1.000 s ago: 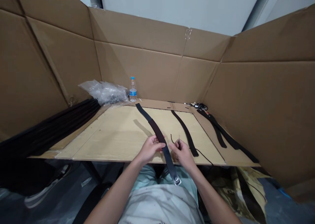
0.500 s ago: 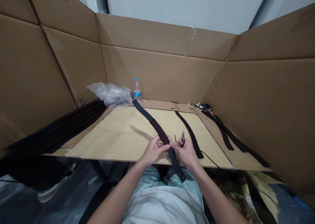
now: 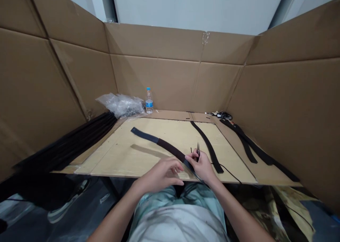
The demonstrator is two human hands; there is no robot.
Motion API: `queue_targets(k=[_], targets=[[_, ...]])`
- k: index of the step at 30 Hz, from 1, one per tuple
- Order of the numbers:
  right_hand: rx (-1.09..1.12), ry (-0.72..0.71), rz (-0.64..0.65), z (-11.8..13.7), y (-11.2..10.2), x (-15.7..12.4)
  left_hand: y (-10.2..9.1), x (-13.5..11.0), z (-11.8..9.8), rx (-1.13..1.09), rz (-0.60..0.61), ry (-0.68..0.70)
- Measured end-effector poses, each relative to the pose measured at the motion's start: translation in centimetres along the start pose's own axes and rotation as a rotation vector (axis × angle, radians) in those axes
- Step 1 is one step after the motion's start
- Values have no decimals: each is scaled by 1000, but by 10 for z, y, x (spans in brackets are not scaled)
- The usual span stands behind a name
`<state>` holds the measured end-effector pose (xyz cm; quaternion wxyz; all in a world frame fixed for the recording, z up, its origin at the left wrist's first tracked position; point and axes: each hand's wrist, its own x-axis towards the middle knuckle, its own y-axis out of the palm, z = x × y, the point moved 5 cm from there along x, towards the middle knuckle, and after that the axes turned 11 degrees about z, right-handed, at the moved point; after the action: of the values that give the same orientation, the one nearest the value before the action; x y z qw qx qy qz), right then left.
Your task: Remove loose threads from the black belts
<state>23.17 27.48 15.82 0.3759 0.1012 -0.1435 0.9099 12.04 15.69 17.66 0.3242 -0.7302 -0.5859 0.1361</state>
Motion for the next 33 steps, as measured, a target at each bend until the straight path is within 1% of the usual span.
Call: queue_targets(k=[2, 4, 6, 9, 12, 18, 24, 26, 28, 31, 32, 33], targets=[[-24, 34, 74, -1, 4, 0, -13, -4, -9, 271, -167, 137], [-58, 69, 134, -1, 8, -1, -14, -2, -8, 558, -230, 163], [-95, 92, 173, -2, 11, -1, -6, 4, 1, 762, -173, 139], [-113, 111, 218, -2, 15, 0, 4, 9, 15, 912, -97, 107], [-88, 130, 248, -3, 17, 2, 7, 9, 20, 953, -75, 111], [-93, 135, 264, -6, 18, 3, 4, 7, 22, 891, -37, 140], [-60, 151, 298, -12, 20, 5, 5, 4, 24, 839, -57, 141], [-82, 133, 280, -9, 16, 5, 5, 4, 23, 851, -62, 129], [-241, 88, 196, 0, 6, 2, 5, 4, 22, 866, -60, 116], [-706, 72, 19, 17, -11, -11, 5, 4, 20, 862, -59, 106], [-842, 74, 8, 21, -14, -17, 5, 4, 20, 855, -61, 105], [-948, 63, 29, 24, -14, -23, 4, 4, 20, 847, -65, 105]])
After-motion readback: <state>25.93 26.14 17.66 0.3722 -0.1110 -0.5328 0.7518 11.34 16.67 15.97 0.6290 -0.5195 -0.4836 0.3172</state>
